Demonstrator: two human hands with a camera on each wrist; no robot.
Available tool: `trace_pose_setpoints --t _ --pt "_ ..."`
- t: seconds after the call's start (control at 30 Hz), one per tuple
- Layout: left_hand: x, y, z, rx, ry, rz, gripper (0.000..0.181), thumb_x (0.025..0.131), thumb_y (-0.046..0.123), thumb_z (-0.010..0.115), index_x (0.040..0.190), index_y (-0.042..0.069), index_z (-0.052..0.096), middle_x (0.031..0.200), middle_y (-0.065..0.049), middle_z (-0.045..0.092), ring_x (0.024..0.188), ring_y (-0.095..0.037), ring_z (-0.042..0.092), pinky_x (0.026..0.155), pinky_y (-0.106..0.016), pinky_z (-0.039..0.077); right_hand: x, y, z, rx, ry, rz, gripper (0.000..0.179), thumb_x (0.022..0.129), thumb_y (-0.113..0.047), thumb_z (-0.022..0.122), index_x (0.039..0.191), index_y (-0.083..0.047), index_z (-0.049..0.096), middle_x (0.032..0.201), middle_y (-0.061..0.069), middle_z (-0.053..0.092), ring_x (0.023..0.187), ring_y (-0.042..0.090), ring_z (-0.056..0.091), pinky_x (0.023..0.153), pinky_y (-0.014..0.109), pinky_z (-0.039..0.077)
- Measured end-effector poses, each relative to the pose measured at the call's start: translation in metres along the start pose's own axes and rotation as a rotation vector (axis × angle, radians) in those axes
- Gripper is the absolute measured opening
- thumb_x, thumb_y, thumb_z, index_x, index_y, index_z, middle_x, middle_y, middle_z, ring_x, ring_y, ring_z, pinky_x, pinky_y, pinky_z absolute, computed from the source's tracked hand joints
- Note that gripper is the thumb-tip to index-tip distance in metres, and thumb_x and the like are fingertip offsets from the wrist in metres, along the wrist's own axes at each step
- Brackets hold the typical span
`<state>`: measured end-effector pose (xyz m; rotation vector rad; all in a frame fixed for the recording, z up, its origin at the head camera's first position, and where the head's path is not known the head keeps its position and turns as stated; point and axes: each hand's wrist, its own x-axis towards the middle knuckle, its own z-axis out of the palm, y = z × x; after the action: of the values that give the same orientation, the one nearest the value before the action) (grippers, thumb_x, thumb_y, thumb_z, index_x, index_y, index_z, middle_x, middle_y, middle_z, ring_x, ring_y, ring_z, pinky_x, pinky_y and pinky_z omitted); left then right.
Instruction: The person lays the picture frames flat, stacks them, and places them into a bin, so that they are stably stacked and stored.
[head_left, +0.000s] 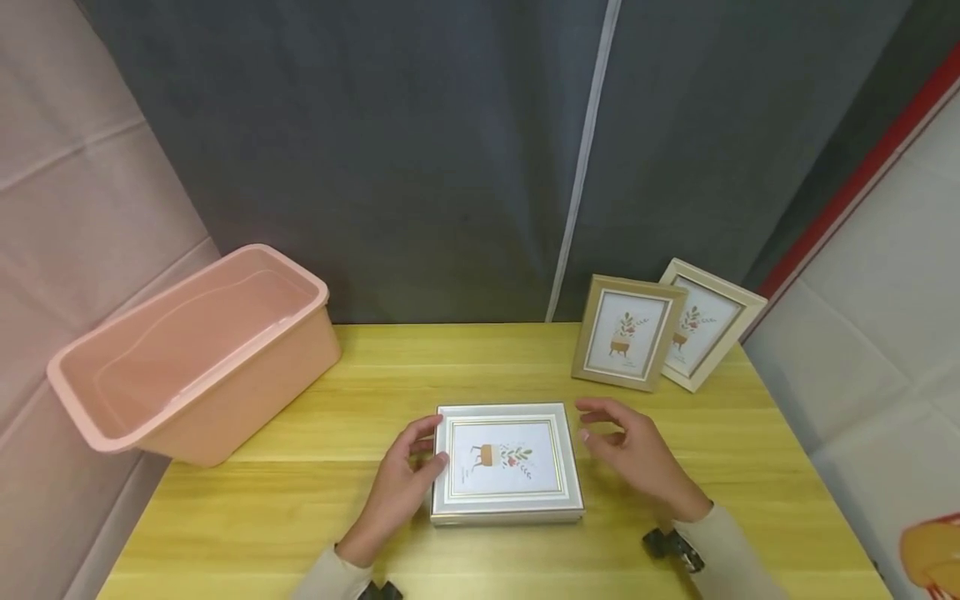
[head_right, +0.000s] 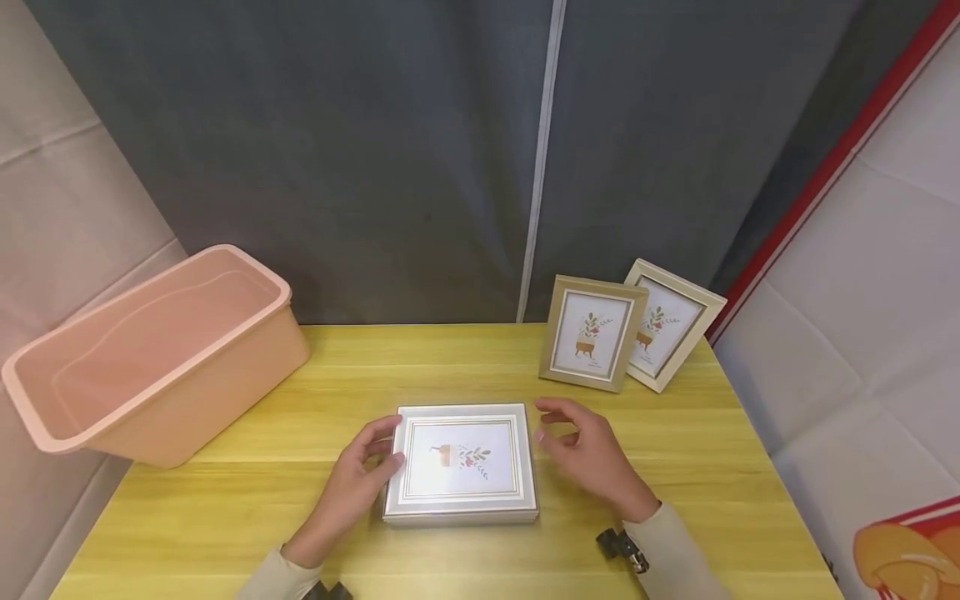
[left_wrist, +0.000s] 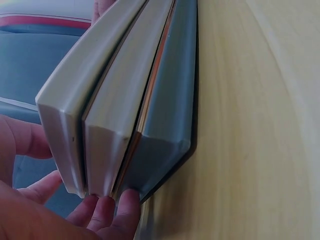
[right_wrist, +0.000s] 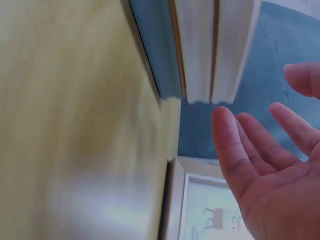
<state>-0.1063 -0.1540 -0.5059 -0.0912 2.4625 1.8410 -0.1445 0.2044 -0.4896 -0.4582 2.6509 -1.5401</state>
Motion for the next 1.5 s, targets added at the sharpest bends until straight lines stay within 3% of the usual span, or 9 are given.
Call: trace_pose_setpoints --t 0.23,0.47,0.63,0.77,0.9,1.03,1.27,1.5 --pt "-0.001 -0.001 0.001 -0.007 -0.002 -0.008 0.05 0.099 0.009 0.07 0.144 0.029 0.061 0.143 -0.004 0.062 0.124 -0.028 0.06 0.101 -0.041 0.052 0.01 -0.003 -0.022 -0.056 0.084 -0.046 0.039 0.101 -0.014 0.073 0.139 -0.012 0.065 0.131 0.011 0.071 0.117 0.026 0.068 0.087 0.028 0.062" --pt "-0.001 -0.002 0.001 -0.01 -0.008 -0.01 0.05 0.099 0.011 0.07 0.144 0.031 0.06 0.144 -0.004 0.061 0.124 -0.028 0.06 0.102 -0.041 0.051 0.019 -0.006 -0.05 -0.105 0.194 -0.13 0.038 0.1 -0.007 0.072 0.137 -0.011 0.066 0.129 0.012 0.071 0.114 0.007 0.066 0.088 0.014 0.055" --pt "-0.001 -0.001 0.0 -0.001 -0.012 -0.006 0.05 0.1 0.012 0.07 0.145 0.031 0.06 0.144 -0.004 0.061 0.125 -0.027 0.06 0.101 -0.041 0.052 0.03 -0.009 -0.074 -0.1 0.296 -0.167 0.039 0.097 -0.002 0.073 0.136 -0.005 0.067 0.127 0.003 0.072 0.111 -0.004 0.063 0.086 0.007 0.051" --pt "-0.001 0.0 0.0 0.007 -0.018 0.001 0.049 0.1 0.012 0.069 0.145 0.03 0.06 0.144 -0.005 0.061 0.125 -0.027 0.06 0.1 -0.04 0.052 0.039 -0.006 -0.092 -0.121 0.368 -0.186 0.04 0.096 -0.001 0.074 0.135 -0.002 0.066 0.127 0.002 0.071 0.11 -0.005 0.062 0.084 0.006 0.049" --pt "-0.001 -0.001 0.0 0.015 -0.026 0.001 0.049 0.1 0.013 0.069 0.145 0.03 0.059 0.145 -0.006 0.061 0.125 -0.027 0.06 0.1 -0.04 0.052 0.048 0.001 -0.108 -0.133 0.431 -0.184 0.039 0.096 -0.001 0.074 0.134 0.0 0.066 0.124 -0.009 0.069 0.107 -0.006 0.062 0.081 0.005 0.048" --pt "-0.001 -0.001 -0.001 0.024 -0.029 -0.002 0.049 0.1 0.014 0.07 0.145 0.03 0.059 0.146 -0.006 0.06 0.125 -0.027 0.06 0.099 -0.039 0.052 0.059 0.008 -0.12 -0.14 0.473 -0.147 0.042 0.096 -0.005 0.074 0.137 0.0 0.065 0.129 -0.006 0.069 0.106 -0.005 0.063 0.078 0.006 0.048" --pt "-0.001 -0.001 -0.002 0.027 -0.026 0.0 0.049 0.1 0.014 0.07 0.145 0.03 0.059 0.145 -0.005 0.061 0.124 -0.027 0.06 0.1 -0.04 0.052 0.075 0.023 -0.134 -0.165 0.469 -0.048 0.054 0.099 -0.014 0.072 0.151 -0.01 0.056 0.14 0.016 0.059 0.108 0.001 0.059 0.077 0.008 0.045" --pt "0.0 -0.003 -0.001 0.033 -0.034 -0.003 0.049 0.1 0.016 0.071 0.144 0.032 0.059 0.144 -0.003 0.061 0.123 -0.024 0.06 0.097 -0.039 0.051 0.083 0.03 -0.138 -0.241 0.419 0.032 0.066 0.101 -0.019 0.07 0.161 -0.013 0.043 0.145 0.026 0.055 0.12 0.036 0.059 0.085 0.017 0.044"
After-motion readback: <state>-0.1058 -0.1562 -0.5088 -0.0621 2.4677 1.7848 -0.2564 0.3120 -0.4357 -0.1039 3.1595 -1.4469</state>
